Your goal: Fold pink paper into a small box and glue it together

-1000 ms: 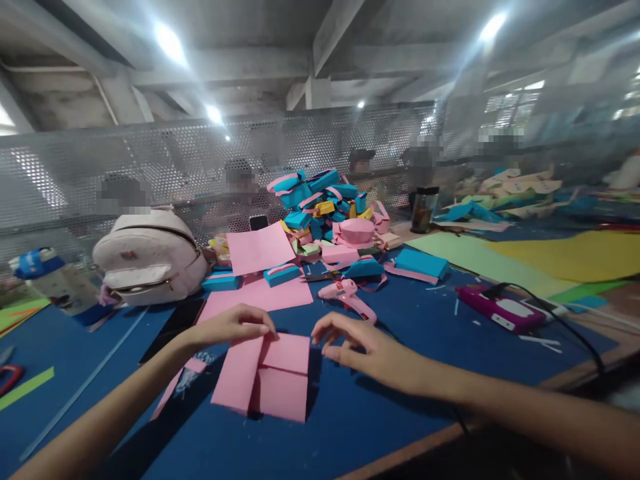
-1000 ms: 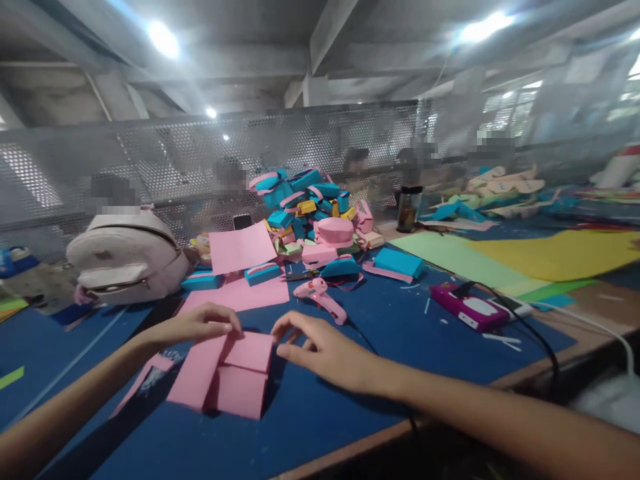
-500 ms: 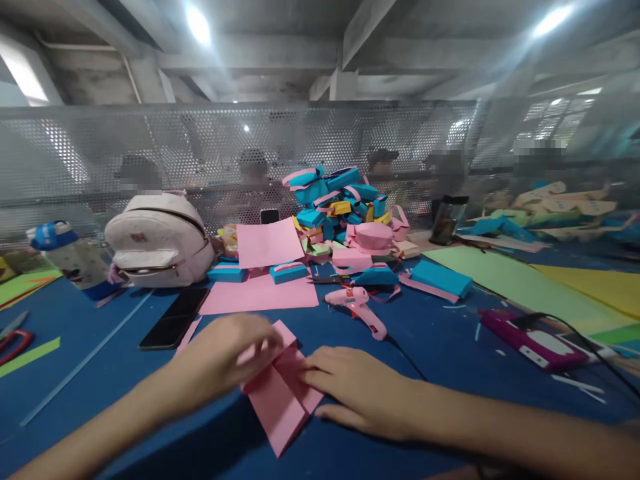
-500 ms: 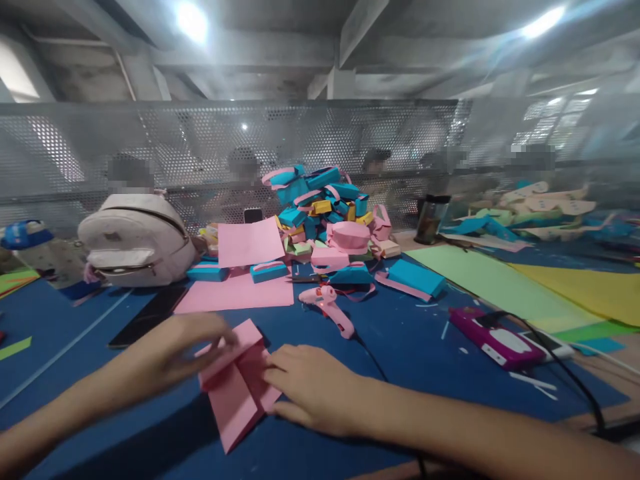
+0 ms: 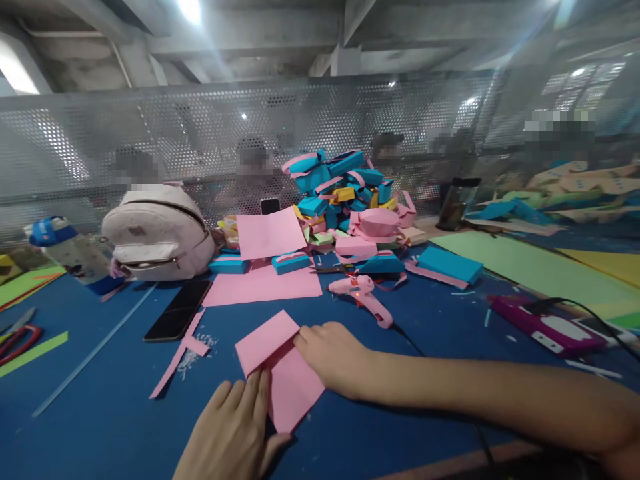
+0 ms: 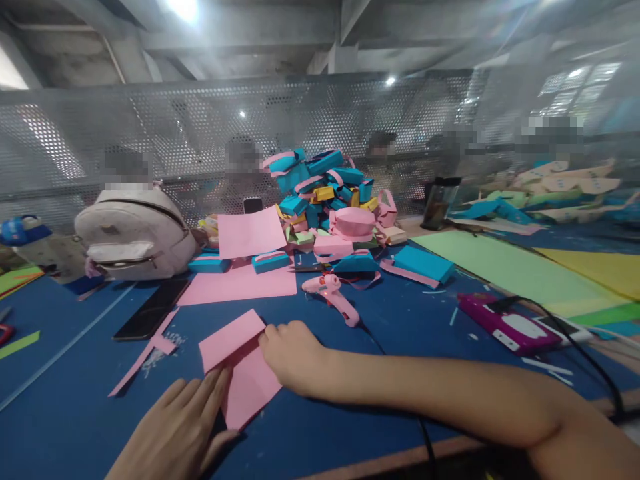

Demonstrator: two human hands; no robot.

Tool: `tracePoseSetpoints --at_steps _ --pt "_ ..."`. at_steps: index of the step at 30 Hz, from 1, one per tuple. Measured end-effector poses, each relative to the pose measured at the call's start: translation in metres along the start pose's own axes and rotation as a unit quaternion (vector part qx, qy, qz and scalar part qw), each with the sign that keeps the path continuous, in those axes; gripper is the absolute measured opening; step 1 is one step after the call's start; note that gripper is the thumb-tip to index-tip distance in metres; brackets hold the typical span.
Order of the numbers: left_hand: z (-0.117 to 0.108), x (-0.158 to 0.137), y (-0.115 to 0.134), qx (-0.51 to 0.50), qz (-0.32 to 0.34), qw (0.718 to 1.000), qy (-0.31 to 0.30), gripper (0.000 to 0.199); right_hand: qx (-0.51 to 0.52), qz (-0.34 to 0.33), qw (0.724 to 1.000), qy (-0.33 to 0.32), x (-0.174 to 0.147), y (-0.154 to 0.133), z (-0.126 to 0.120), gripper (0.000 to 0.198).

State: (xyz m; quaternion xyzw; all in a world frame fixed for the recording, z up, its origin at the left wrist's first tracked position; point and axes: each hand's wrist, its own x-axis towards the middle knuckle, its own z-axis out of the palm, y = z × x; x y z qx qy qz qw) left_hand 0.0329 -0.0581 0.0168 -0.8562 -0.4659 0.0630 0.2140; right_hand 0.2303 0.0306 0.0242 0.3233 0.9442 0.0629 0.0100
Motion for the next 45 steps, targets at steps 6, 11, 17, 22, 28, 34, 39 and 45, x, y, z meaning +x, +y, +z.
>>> tracePoseSetpoints --at_steps 6,11,17,22,28,34,39,45 --pt "-0.019 0.018 0.005 -0.057 -0.023 0.993 -0.102 0.049 -0.01 0.014 1.0 0.004 0.004 -0.003 0.005 0.028" --pt "-0.024 0.021 0.006 -0.074 -0.031 0.988 -0.13 0.052 0.02 0.012 1.0 0.013 -0.002 0.0 0.0 0.031" --pt "-0.024 0.02 0.005 -0.063 -0.03 0.992 -0.109 0.047 0.051 -0.009 0.999 -0.008 -0.01 0.0 -0.013 0.036" --pt "-0.023 0.017 0.007 -0.057 -0.025 0.995 -0.084 0.048 0.077 -0.022 0.997 -0.017 -0.013 0.0 -0.019 0.046" --pt "-0.016 0.012 0.012 -0.045 0.005 0.998 -0.037 0.053 0.102 -0.018 0.994 -0.016 -0.015 -0.002 -0.021 0.049" --pt "-0.026 0.007 0.007 -0.072 0.035 0.996 -0.034 0.054 0.108 -0.026 0.994 -0.018 -0.016 0.005 -0.022 0.055" --pt "-0.031 0.005 -0.004 -0.094 0.008 0.993 -0.064 0.06 0.052 -0.018 0.998 -0.003 -0.021 0.013 -0.028 0.056" --pt "-0.006 0.003 -0.027 -0.007 0.061 0.998 -0.03 0.053 -0.057 -0.019 0.997 0.042 -0.019 0.021 -0.018 0.032"
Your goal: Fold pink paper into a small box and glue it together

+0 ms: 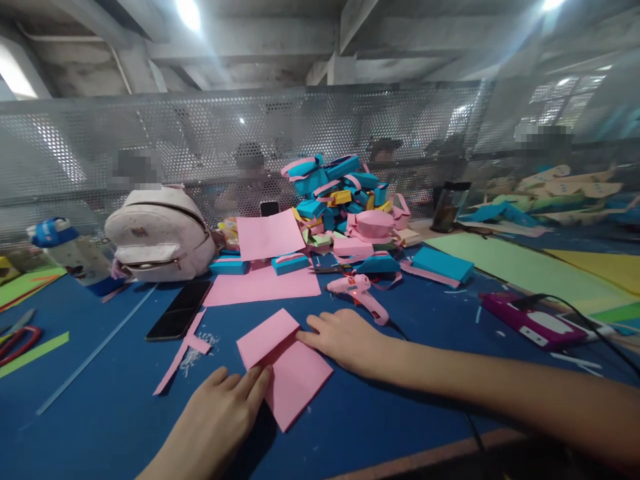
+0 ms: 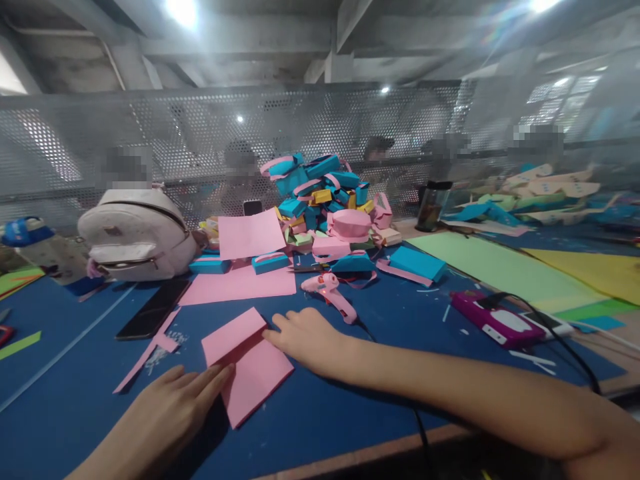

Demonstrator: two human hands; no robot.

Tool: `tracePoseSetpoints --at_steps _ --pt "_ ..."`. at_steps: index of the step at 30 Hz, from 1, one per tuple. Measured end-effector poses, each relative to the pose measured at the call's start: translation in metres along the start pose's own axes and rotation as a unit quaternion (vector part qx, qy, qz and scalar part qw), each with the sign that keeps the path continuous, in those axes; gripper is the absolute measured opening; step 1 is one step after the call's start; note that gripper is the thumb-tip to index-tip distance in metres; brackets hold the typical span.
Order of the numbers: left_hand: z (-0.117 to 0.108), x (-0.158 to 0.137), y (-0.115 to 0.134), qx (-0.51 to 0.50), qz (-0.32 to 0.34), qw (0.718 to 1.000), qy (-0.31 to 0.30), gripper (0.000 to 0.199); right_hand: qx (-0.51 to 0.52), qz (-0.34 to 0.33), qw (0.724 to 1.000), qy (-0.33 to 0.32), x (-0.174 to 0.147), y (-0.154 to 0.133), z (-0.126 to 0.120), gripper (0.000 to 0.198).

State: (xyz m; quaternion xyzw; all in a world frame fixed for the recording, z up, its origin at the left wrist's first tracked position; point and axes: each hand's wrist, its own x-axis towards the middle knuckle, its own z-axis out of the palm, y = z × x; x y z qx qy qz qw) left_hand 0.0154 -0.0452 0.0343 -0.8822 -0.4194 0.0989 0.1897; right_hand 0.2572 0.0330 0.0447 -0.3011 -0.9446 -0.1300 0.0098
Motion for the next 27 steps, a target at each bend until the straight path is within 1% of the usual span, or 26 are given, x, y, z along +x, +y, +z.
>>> tracePoseSetpoints --at_steps 3,6,8,12,14,16,18,20,24,27 --pt "0.008 0.002 -0.016 0.007 0.023 0.999 0.032 0.05 -0.034 0.001 0.999 0.013 0.007 0.001 0.012 0.025" --pt "0.008 0.006 -0.031 0.006 0.02 0.997 0.068 0.04 -0.048 -0.005 0.998 0.043 0.014 -0.001 0.023 0.021" --pt "0.006 0.009 -0.039 -0.017 0.013 0.996 0.084 0.035 -0.053 -0.01 0.996 0.064 0.018 -0.002 0.025 0.018" --pt "0.001 0.011 -0.052 -0.07 -0.003 0.993 0.099 0.027 -0.042 -0.009 0.996 0.075 0.021 -0.002 0.015 0.012" --pt "0.002 0.012 -0.057 -0.103 -0.014 0.988 0.115 0.028 -0.011 0.003 0.997 0.076 0.021 0.002 0.008 0.011" --pt "0.004 0.015 -0.062 -0.154 -0.029 0.977 0.141 0.03 0.041 0.027 0.995 0.092 0.021 0.006 0.003 0.011" --pt "0.006 0.019 -0.065 -0.227 -0.047 0.959 0.163 0.029 0.093 0.056 0.988 0.112 0.023 0.009 0.001 0.011" --pt "0.008 0.026 -0.067 -0.308 -0.069 0.934 0.168 0.025 0.127 0.08 0.981 0.124 0.026 0.012 0.0 0.014" --pt "0.011 0.039 -0.069 -0.445 -0.148 0.867 0.169 0.021 0.154 0.111 0.973 0.134 0.031 0.012 -0.001 0.013" --pt "0.013 0.044 -0.069 -0.504 -0.211 0.818 0.181 0.028 0.204 0.131 0.957 0.161 0.031 0.01 0.0 0.014"
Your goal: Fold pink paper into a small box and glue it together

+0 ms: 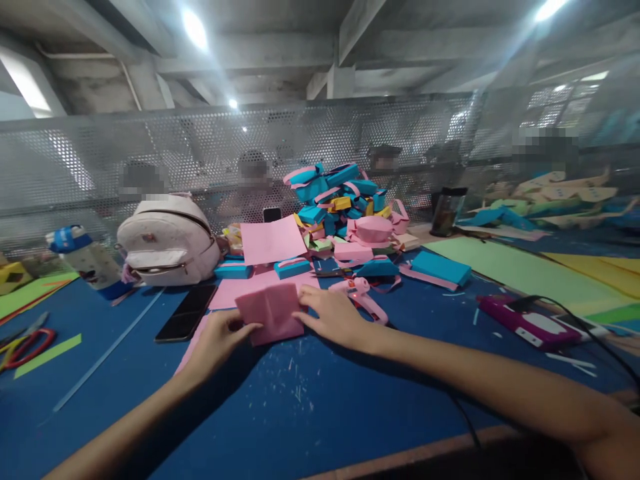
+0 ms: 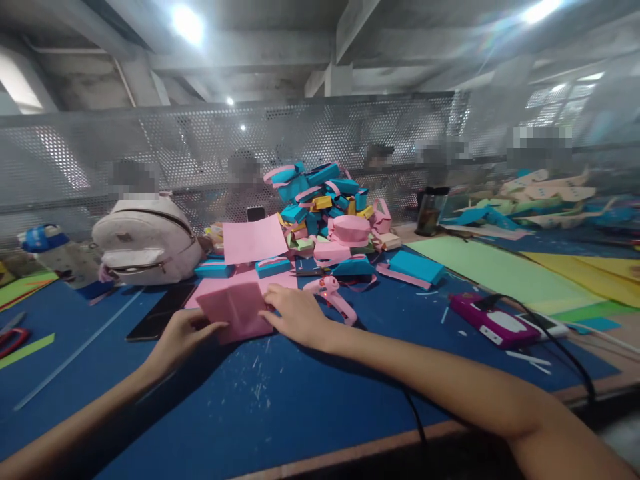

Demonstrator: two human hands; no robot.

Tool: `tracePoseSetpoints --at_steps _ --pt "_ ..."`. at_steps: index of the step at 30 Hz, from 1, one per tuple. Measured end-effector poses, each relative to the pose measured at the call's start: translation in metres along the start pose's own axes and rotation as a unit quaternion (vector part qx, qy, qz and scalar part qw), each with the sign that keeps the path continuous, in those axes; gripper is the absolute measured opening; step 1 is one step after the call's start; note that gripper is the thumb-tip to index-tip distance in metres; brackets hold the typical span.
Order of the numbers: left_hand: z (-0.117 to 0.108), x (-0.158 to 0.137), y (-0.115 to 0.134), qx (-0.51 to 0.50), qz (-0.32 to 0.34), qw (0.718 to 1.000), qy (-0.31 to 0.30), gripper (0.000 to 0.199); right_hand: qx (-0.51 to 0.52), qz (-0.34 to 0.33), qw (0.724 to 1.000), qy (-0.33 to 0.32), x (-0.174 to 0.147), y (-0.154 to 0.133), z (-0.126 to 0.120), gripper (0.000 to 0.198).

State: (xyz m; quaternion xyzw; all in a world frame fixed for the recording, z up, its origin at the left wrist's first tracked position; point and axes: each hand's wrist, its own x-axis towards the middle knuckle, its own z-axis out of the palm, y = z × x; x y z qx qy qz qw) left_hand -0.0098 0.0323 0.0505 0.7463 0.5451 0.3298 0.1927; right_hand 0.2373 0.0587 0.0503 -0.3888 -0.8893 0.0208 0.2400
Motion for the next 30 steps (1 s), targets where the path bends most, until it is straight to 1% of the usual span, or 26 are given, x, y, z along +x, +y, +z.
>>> tracePoseSetpoints --at_steps 3,6,9,12,14,16,18,20,23,26,28,30 --pt "0.002 -0.002 0.0 -0.048 -0.027 0.998 0.015 0.034 0.115 0.026 0.993 0.019 -0.004 -0.002 0.006 0.014" --pt "0.005 -0.008 0.003 -0.074 -0.019 0.997 0.007 0.031 0.215 0.063 0.974 0.016 -0.007 -0.003 0.014 0.007" --pt "0.009 -0.011 0.006 -0.094 -0.025 0.995 0.004 0.029 0.272 0.089 0.958 0.032 -0.007 0.0 0.021 0.006" --pt "0.012 -0.012 0.009 -0.134 -0.029 0.99 0.017 0.027 0.317 0.093 0.941 0.076 -0.008 0.003 0.026 0.015" --pt "0.013 -0.012 0.011 -0.161 -0.025 0.986 0.035 0.037 0.332 0.096 0.932 0.11 -0.009 0.005 0.027 0.02" --pt "0.014 -0.014 0.013 -0.173 -0.019 0.984 0.045 0.052 0.326 0.095 0.931 0.133 -0.012 0.004 0.028 0.02" --pt "0.014 -0.016 0.013 -0.161 0.0 0.985 0.055 0.061 0.322 0.085 0.933 0.137 -0.013 0.004 0.029 0.014" --pt "0.013 -0.016 0.009 -0.12 0.037 0.99 0.056 0.063 0.333 0.069 0.931 0.13 -0.014 0.003 0.03 0.006" --pt "0.013 -0.014 -0.001 -0.067 0.09 0.992 0.063 0.067 0.358 0.046 0.924 0.124 -0.015 0.004 0.034 0.022" --pt "0.013 -0.012 -0.01 -0.049 0.109 0.99 0.073 0.071 0.37 0.038 0.92 0.124 -0.016 0.006 0.039 0.035" --pt "0.012 -0.011 -0.013 -0.013 0.116 0.991 0.07 0.067 0.376 0.031 0.918 0.122 -0.016 0.006 0.041 0.041" --pt "0.012 -0.012 -0.013 0.016 0.127 0.99 0.053 0.058 0.375 0.021 0.918 0.126 -0.016 0.006 0.042 0.042"
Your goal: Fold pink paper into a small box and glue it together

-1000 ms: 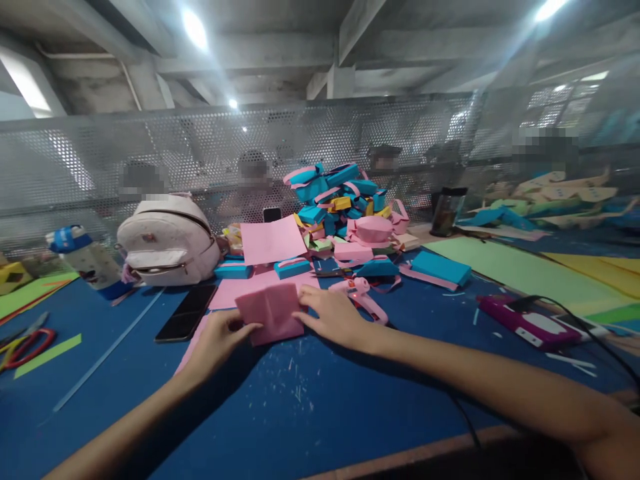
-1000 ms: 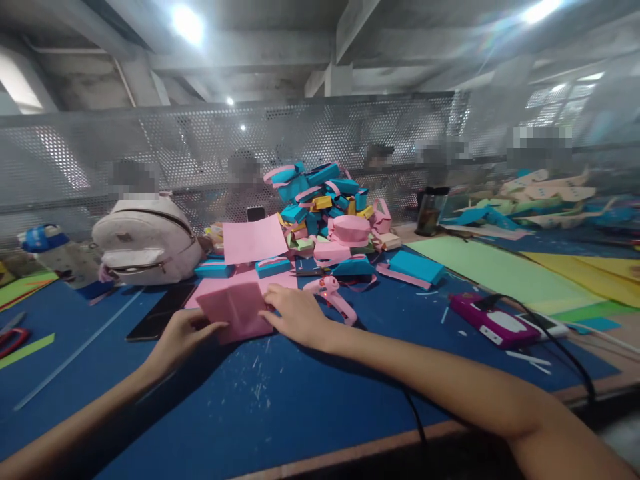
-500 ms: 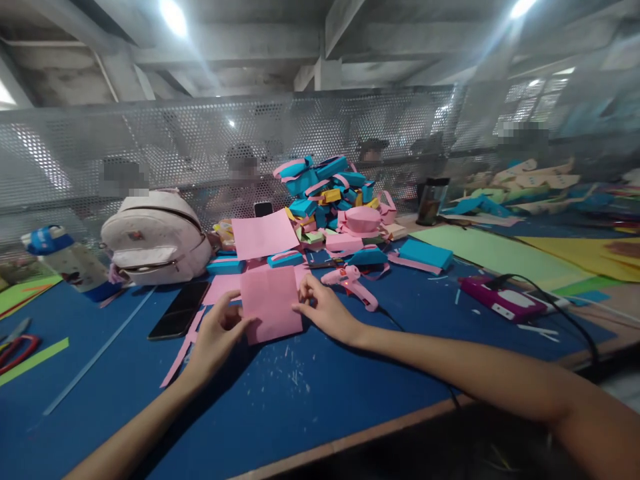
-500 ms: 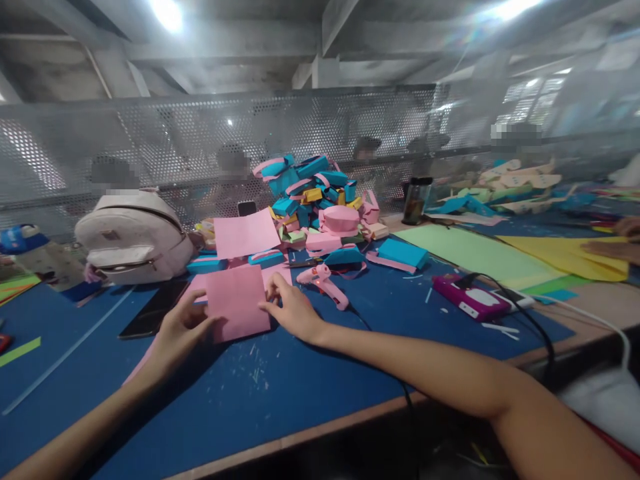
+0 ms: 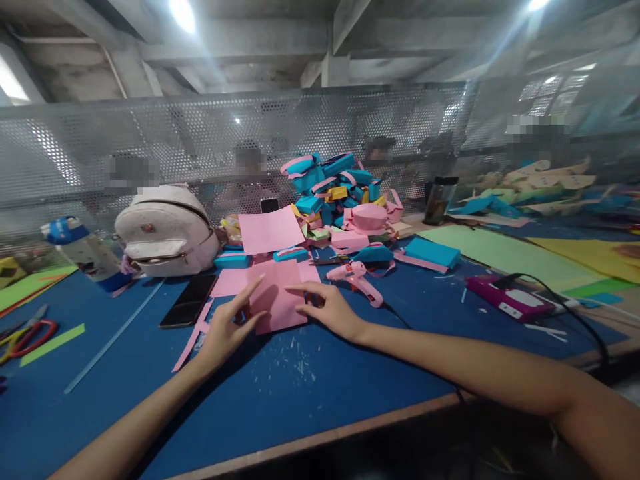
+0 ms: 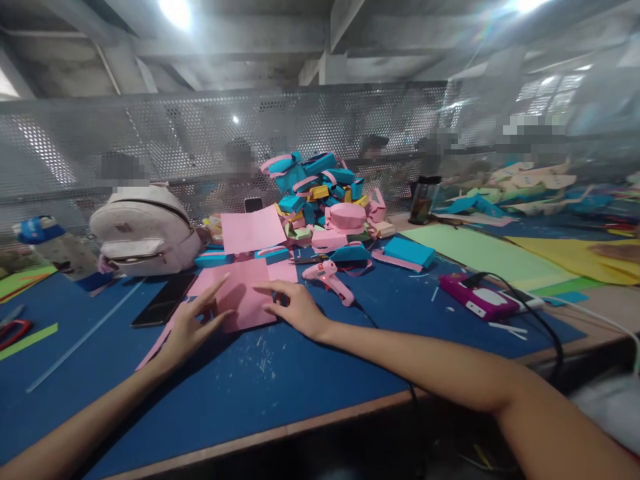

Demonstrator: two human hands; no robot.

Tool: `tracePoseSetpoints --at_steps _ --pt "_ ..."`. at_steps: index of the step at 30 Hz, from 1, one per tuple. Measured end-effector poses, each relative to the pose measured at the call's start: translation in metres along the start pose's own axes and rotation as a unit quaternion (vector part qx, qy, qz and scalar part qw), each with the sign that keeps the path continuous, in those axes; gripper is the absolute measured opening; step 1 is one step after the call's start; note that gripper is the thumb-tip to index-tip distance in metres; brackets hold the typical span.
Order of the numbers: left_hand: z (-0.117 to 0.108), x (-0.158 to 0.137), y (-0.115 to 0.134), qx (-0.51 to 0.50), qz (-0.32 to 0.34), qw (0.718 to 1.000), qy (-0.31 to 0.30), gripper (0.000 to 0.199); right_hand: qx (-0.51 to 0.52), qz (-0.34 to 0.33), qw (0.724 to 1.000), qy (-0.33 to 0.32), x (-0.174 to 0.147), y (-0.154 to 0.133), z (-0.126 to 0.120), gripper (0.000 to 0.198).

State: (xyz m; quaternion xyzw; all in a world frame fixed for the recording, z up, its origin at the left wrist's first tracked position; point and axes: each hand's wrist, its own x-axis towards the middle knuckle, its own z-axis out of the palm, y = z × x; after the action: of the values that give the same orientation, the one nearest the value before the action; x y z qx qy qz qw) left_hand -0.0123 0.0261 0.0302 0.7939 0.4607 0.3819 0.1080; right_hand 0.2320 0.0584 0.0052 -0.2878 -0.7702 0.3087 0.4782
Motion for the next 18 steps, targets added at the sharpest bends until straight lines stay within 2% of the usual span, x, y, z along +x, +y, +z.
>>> tracePoseSetpoints --at_steps 3,5,8,11,15,18 --pt "0.0003 -0.0008 0.0034 -0.028 0.004 0.999 -0.018 0.04 -0.013 -0.014 1.0 0.01 0.0006 0.0004 -0.0002 0.037" --pt "0.0009 -0.0011 0.0057 -0.043 -0.015 0.999 -0.004 0.036 -0.022 -0.021 0.999 0.018 0.0012 0.0002 -0.001 0.035" --pt "0.0009 -0.001 0.0077 -0.044 -0.044 0.998 0.019 0.045 -0.035 -0.033 0.999 0.02 0.0015 -0.0015 -0.0025 0.033" --pt "-0.0017 -0.0005 0.0085 -0.071 -0.038 0.996 0.046 0.053 -0.034 -0.029 0.999 0.015 0.0008 -0.0045 -0.0035 0.033" --pt "-0.006 0.0015 0.0093 -0.125 -0.045 0.986 0.098 0.048 -0.01 -0.016 1.0 0.015 -0.0001 -0.0061 -0.0032 0.037" --pt "-0.0058 0.0036 0.0082 -0.201 -0.056 0.971 0.115 0.049 0.011 -0.019 1.0 0.001 0.0001 -0.004 -0.0017 0.038"
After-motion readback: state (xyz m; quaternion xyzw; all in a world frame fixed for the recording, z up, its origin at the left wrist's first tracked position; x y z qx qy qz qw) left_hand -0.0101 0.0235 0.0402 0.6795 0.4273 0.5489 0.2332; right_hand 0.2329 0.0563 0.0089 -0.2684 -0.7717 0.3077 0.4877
